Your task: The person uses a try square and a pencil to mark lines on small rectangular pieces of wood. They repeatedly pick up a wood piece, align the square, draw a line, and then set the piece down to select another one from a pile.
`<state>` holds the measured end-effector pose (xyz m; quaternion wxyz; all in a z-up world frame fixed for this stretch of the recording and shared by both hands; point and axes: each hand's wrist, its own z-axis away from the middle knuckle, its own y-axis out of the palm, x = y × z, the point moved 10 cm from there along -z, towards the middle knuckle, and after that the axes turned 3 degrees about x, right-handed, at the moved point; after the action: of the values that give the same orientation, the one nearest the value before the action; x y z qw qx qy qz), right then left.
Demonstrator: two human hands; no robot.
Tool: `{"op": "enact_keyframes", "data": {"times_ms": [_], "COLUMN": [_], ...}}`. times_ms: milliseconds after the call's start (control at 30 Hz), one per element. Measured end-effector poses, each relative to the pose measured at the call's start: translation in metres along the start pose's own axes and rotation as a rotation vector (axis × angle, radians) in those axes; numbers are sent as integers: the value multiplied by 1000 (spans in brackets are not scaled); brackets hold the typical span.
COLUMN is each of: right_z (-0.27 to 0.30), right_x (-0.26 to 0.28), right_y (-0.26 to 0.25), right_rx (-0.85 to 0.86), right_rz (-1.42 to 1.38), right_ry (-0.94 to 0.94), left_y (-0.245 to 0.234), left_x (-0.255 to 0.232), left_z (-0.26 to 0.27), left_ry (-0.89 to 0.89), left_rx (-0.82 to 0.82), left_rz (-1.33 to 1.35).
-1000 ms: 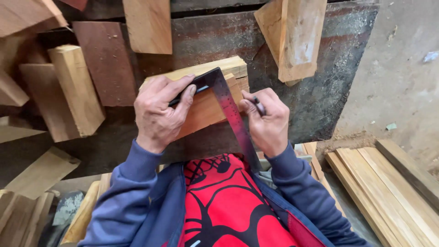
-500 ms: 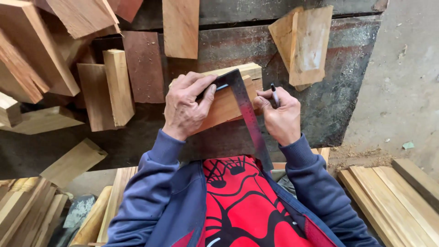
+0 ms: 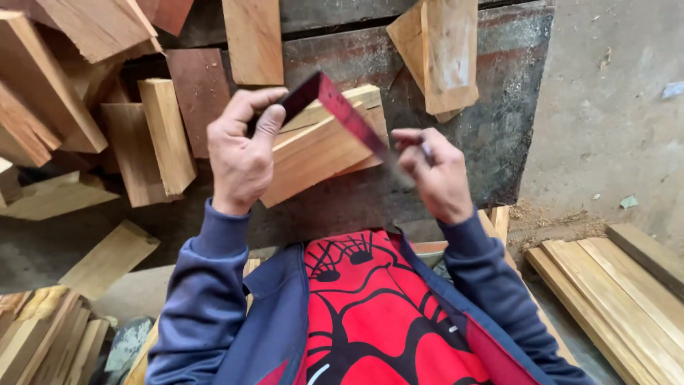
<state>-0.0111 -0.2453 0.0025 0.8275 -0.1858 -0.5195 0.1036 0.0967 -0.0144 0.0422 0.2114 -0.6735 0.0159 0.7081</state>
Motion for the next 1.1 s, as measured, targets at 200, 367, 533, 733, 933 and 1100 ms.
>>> {"op": "enact_keyframes", "data": {"times_ms": [200,367,533,733,933,1100], "right_z": [18,31,69,102,107,100], "right_x": [53,-16,-110,-184,-210,-192], "right_y": [-17,-39,-82,-109,-105,-101], "right_rx": [-110,-301,-552,-641,-621,-609], "right_rz": [440,361,261,285,310,346], "right_ry": [-392,-368,-141,10,43,-18], "left_y": [20,33,53,35,41,57], "left_x": [-34,-41,18,0,33,-8], "left_z": [2,27,70,57,4,-69], "left_ry": [53,181,191,31,-374,-105], "left_rx": [4,52,296,243,-2,-19], "left_rz": [115,-157,-1097,-497,551,551]}}
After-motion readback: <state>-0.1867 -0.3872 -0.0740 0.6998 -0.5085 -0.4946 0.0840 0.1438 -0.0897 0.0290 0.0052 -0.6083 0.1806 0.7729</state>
